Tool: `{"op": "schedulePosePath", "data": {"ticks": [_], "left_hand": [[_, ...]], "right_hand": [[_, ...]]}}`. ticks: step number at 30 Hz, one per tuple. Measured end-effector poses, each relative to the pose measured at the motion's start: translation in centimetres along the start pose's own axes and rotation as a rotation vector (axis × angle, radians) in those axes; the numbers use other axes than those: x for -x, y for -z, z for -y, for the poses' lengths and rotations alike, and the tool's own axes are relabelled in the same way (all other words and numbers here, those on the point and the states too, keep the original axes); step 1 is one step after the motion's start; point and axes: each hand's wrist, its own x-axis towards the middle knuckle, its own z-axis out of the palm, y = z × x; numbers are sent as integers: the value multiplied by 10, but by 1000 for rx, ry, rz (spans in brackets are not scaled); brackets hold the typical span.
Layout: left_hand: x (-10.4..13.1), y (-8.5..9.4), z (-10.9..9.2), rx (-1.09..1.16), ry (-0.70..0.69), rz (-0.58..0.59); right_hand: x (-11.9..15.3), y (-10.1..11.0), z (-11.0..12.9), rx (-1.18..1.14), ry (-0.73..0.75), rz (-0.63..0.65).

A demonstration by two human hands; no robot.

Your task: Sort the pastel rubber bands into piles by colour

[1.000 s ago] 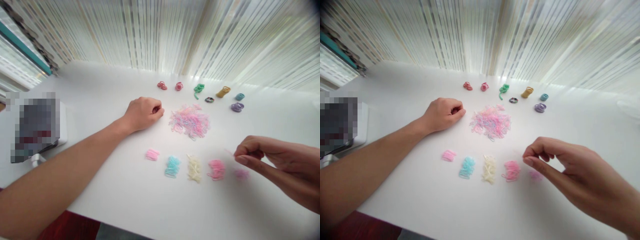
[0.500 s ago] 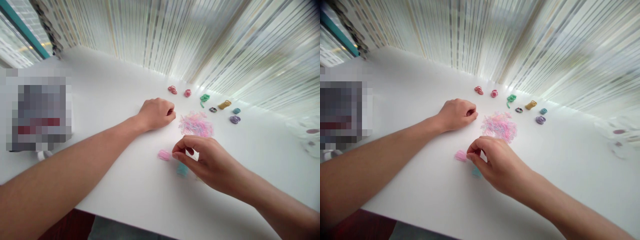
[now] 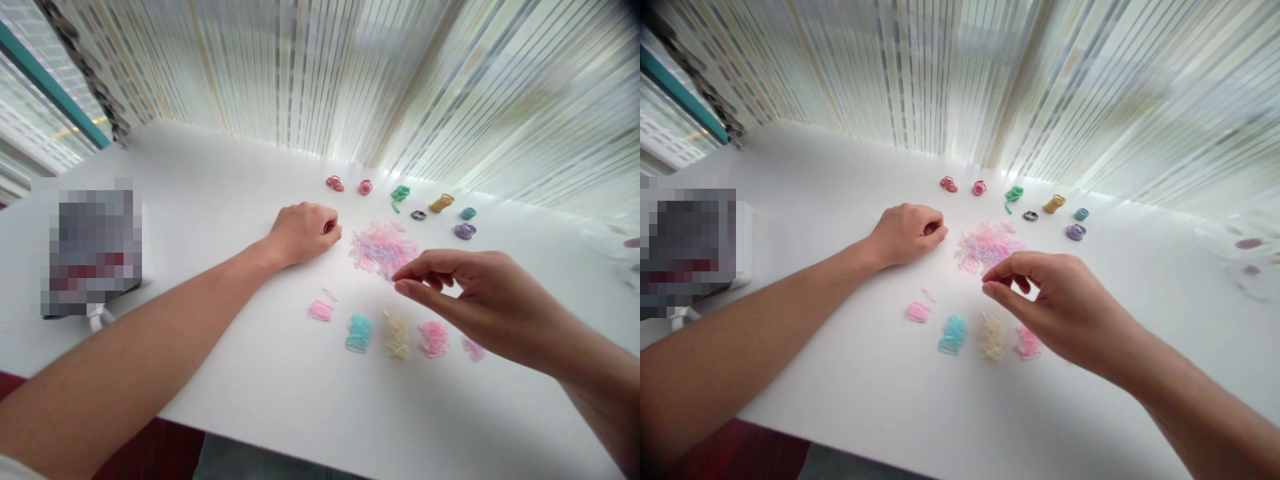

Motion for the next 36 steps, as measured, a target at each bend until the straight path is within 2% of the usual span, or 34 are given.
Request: {"op": "schedulePosePath", "data": {"ticks": [4, 9, 18, 24, 27, 30, 33, 36], "left_hand": [[-1, 1, 0, -22, -2, -6], [-2, 1, 1, -24, -9, -2], [-1, -1, 1, 7, -15, -14], [-1, -2, 1, 17, -18, -13], [-1, -1, 1, 15, -10, -11], [-1, 0, 0, 14, -10, -10], [0, 2, 0, 11, -2, -2], [-1, 5, 0, 6, 17, 10]], "right_hand": [[-17, -27, 20, 8, 6, 157], [-41, -48, 40, 101, -145, 306], [-49, -54, 46, 161, -121, 427], [-45, -48, 49, 69, -57, 462], [-38, -36, 43, -9, -11, 377], [-25, -15, 25, -33, 5, 207], [-9, 10, -6, 3, -53, 16], [2, 29, -47, 38, -167, -277]]}}
